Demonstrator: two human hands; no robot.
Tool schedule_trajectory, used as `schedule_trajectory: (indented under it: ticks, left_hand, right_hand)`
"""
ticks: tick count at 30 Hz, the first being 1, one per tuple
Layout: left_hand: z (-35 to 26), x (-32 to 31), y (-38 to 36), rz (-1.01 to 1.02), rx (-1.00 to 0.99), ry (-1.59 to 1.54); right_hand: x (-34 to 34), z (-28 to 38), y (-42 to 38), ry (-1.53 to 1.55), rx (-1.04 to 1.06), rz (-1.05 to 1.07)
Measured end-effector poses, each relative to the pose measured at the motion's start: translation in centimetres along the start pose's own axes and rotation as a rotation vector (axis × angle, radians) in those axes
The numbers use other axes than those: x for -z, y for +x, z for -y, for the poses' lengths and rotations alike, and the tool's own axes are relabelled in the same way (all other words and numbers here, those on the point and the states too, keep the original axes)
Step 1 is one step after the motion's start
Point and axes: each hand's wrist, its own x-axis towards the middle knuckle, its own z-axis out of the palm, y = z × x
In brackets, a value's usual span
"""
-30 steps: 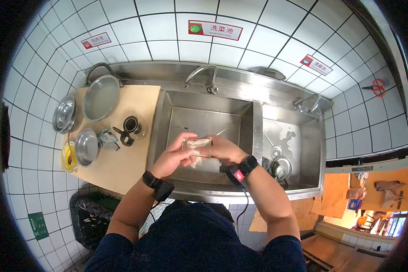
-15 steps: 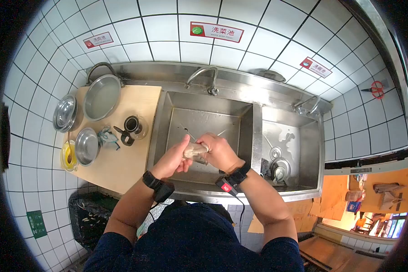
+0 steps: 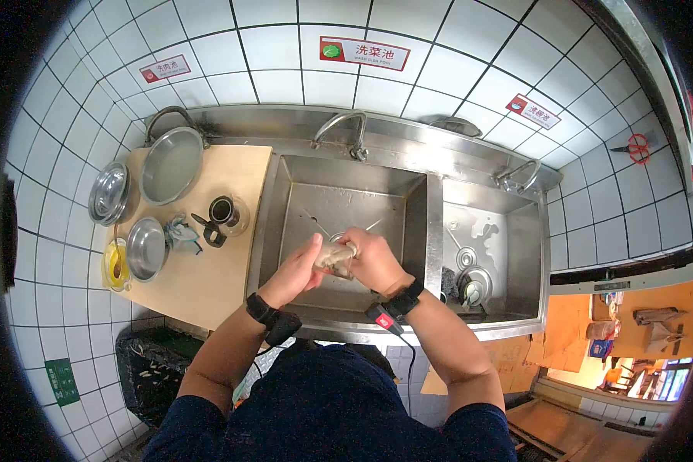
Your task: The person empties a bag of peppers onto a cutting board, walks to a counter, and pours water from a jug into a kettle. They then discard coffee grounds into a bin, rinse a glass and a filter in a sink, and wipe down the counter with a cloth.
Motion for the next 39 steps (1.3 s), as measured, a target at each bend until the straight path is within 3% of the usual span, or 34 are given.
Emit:
schedule_trajectory:
  ticks: [1,2,3,4,6,8,12,14,18,20,24,26,27,29,32,33,35,37,39]
  left_hand:
    - [0.3,-0.5,0.1,0.0,-0.001,0.0]
    - [1.0,-1.2,0.2,-0.057,-0.254,-0.038]
    - [1.4,-1.5,0.4,-0.113,-0.504,-0.075]
    - [1.8,-1.4,0.6,-0.113,-0.504,-0.075]
    - [2.3,-1.4,0.5,-0.026,-0.38,-0.122]
    - [2.1,-1.2,0.4,0.02,-0.304,-0.2]
    - [1.4,-1.4,-0.1,0.081,-0.152,-0.308]
    - [1.5,-1.3,0.1,0.08,-0.188,-0.26]
    - [1.5,-1.8,0.2,-0.007,-0.339,-0.156]
    - [1.5,-2.1,0.3,-0.033,-0.344,-0.166]
    - [0.7,-1.8,-0.1,-0.02,-0.274,-0.212]
    - [1.0,-1.3,0.0,0.015,-0.192,-0.263]
    - [1.1,-1.2,0.1,0.052,-0.11,-0.313]
    - [0.8,-1.6,0.2,0.02,-0.026,-0.362]
    - [0.6,-1.5,0.3,-0.025,0.091,-0.371]
    - [0.5,-1.4,0.3,-0.034,0.125,-0.33]
    - [-0.2,-1.3,0.1,-0.042,0.117,-0.275]
    - [0.1,-1.4,0.6,-0.052,0.103,-0.222]
    - [1.5,-1.8,1.7,-0.311,-0.406,0.254]
  right_hand:
    - [-0.2,-0.1,-0.2,0.147,-0.168,0.017]
    - [-0.3,0.0,-0.2,0.294,-0.335,0.034]
    - [-0.3,0.1,-0.1,0.294,-0.334,0.034]
    - [-0.3,0.2,0.1,0.319,-0.328,0.015]
    - [-0.3,0.2,0.2,0.346,-0.326,-0.003]
    - [0.1,0.1,0.4,0.113,-0.071,-0.022]
    - [0.9,0.8,0.2,-0.03,-0.028,0.036]
    - [0.9,0.4,-0.1,0.111,-0.197,0.158]
    - [0.7,-0.3,-0.4,0.253,-0.269,0.125]
    - [0.9,-0.9,-0.5,0.602,-0.507,0.189]
    - [1.2,-1.3,-0.6,0.696,-0.503,0.217]
    - [1.3,-0.6,-0.4,0.362,-0.377,0.204]
    - [1.0,-0.5,-0.3,0.363,-0.377,0.203]
    - [0.6,-0.2,-0.2,-0.078,-0.023,-0.02]
    - [0.8,0.6,0.5,-0.1,0.149,-0.1]
    - [0.6,0.4,0.5,-0.099,0.147,-0.101]
    - [0.0,-0.4,0.2,-0.021,-0.087,0.016]
    - [-0.9,-1.6,-0.2,0.048,-0.187,0.052]
    - [-1.3,-2.0,-0.3,0.12,-0.286,0.089]
